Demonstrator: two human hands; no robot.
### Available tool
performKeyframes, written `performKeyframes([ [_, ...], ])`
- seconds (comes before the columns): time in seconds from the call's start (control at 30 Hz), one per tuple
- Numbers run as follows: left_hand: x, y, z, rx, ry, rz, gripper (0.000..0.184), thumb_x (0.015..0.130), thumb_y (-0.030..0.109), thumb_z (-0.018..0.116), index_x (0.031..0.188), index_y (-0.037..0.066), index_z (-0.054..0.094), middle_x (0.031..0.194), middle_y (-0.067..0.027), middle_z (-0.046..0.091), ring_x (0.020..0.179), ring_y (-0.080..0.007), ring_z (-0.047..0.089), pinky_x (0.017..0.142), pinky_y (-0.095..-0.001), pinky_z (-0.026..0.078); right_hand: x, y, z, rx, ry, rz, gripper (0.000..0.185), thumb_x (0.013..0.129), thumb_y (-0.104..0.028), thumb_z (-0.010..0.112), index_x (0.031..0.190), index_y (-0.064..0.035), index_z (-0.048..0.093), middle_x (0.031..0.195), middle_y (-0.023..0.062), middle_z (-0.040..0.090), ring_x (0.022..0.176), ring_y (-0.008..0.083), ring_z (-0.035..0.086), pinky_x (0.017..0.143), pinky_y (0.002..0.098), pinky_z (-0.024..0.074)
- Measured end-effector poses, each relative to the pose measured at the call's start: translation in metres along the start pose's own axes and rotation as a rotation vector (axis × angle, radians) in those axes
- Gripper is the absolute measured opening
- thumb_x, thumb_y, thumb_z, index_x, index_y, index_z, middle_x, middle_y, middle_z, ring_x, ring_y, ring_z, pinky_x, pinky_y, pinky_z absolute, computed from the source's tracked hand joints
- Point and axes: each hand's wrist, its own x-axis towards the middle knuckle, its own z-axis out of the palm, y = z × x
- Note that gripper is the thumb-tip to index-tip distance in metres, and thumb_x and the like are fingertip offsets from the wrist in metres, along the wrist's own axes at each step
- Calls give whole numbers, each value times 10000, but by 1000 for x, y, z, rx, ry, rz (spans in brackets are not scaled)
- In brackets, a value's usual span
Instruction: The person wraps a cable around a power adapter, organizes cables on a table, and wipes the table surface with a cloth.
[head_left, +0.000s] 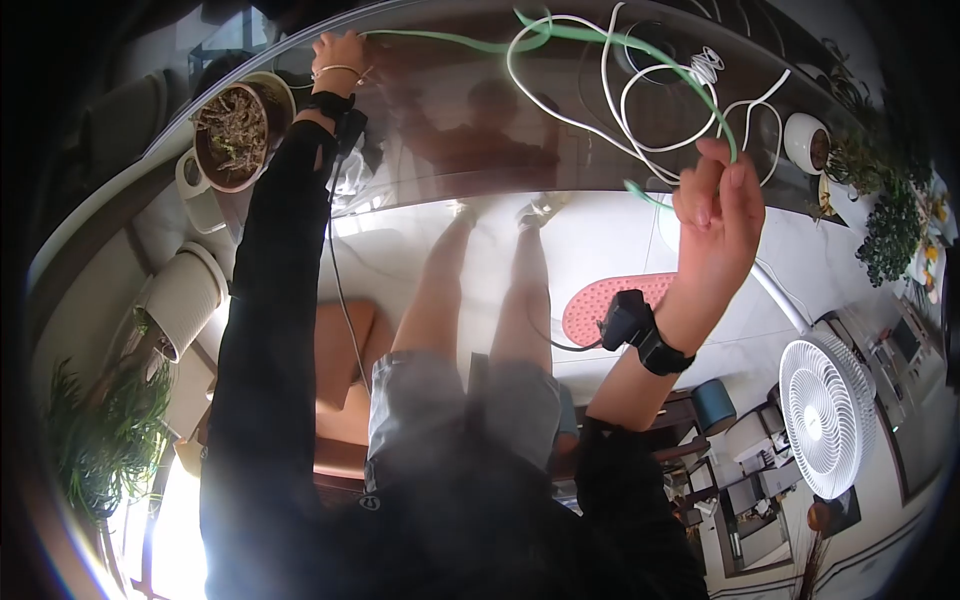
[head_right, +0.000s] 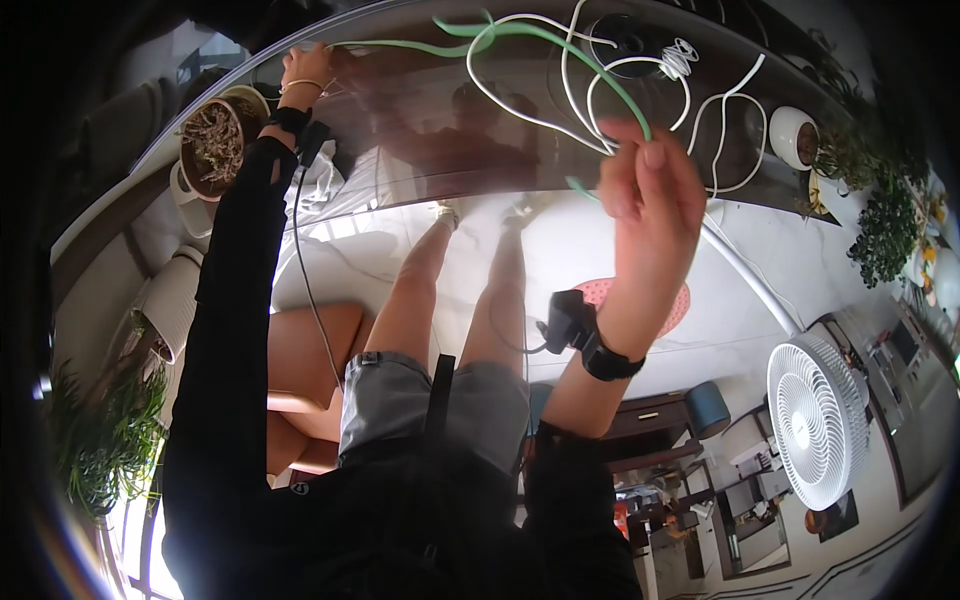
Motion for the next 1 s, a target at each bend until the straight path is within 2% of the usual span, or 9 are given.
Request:
performKeyframes([
  [0.13, 45, -30, 75, -311, 17, 291, 362, 893, 377, 542, 1188, 168, 522, 1022, -257, 613, 1003, -434, 581, 822, -489, 497, 37, 43, 28, 235, -118, 162, 309, 979, -197, 462, 1141, 50, 551, 583, -39, 339, 485, 33, 266, 430, 204, 181],
  [0.3, 17, -12, 69, -702, 68, 92, 407, 866, 327, 529, 1235, 162, 484, 999, -236, 639, 898, -458, 597, 792, -507, 489, 79, 182, 31, 953, 157, 515, 222, 978, -170, 464, 1052, 9, 574, 605, -28, 386, 483, 64, 289, 418, 193, 234],
  [0.4, -20, -3, 57, -772, -143, 32, 342, 942, 356, 500, 1188, 124, 545, 879, -98, 674, 775, -209, 665, 668, -333, 521, 87, 240, 48, 1229, 288, 588, 193, 976, -175, 470, 1001, -18, 581, 632, -2, 426, 512, 78, 320, 447, 209, 268],
  [0.47, -51, 12, 43, -1398, -688, -132, 463, 962, 472, 434, 1194, 91, 556, 947, -61, 674, 793, -134, 651, 700, -295, 526, 91, 282, 53, 1188, 357, 607, 208, 982, -193, 459, 1032, -28, 575, 668, 18, 485, 541, 104, 392, 488, 225, 338],
  [0.63, -149, 41, 22, -2045, -1332, -207, 630, 938, 570, 390, 1401, 143, 352, 1290, -190, 516, 1109, -362, 566, 816, -421, 541, 86, 358, 76, 703, 417, 494, 200, 965, -181, 447, 1069, -41, 545, 886, 81, 592, 743, 171, 541, 712, 268, 461],
  [0.73, -170, 29, 15, -2445, -1101, -177, 663, 916, 533, 469, 1420, 127, 325, 1292, -244, 497, 1098, -406, 562, 823, -452, 552, 82, 343, 89, 624, 567, 612, 218, 935, -147, 459, 1119, -34, 492, 1016, 108, 606, 866, 191, 563, 831, 273, 457],
  [0.87, -172, 4, 17, -2370, -990, -149, 478, 966, 238, 489, 1376, 20, 376, 1260, -159, 546, 933, -159, 616, 669, -256, 551, 57, 357, 85, 193, 396, 588, 331, 873, -48, 508, 1192, 1, 436, 1096, 158, 580, 1001, 260, 555, 889, 321, 447],
  [0.9, -176, -3, 20, -2127, -884, -110, 346, 972, 152, 479, 1280, -6, 493, 1074, -90, 624, 766, -58, 593, 571, -209, 512, 54, 362, 79, -2, 290, 539, 377, 854, -19, 516, 1217, 12, 421, 1136, 181, 564, 1053, 288, 546, 916, 345, 441],
  [1.0, -192, -35, 0, -1784, -777, -75, 290, 986, 161, 460, 1199, -8, 562, 862, -40, 630, 656, -71, 599, 541, -193, 493, 69, 286, 90, -974, 184, -307, 650, 744, 97, 490, 1365, 8, 318, 1347, 285, 353, 1260, 430, 364, 1068, 484, 286],
])
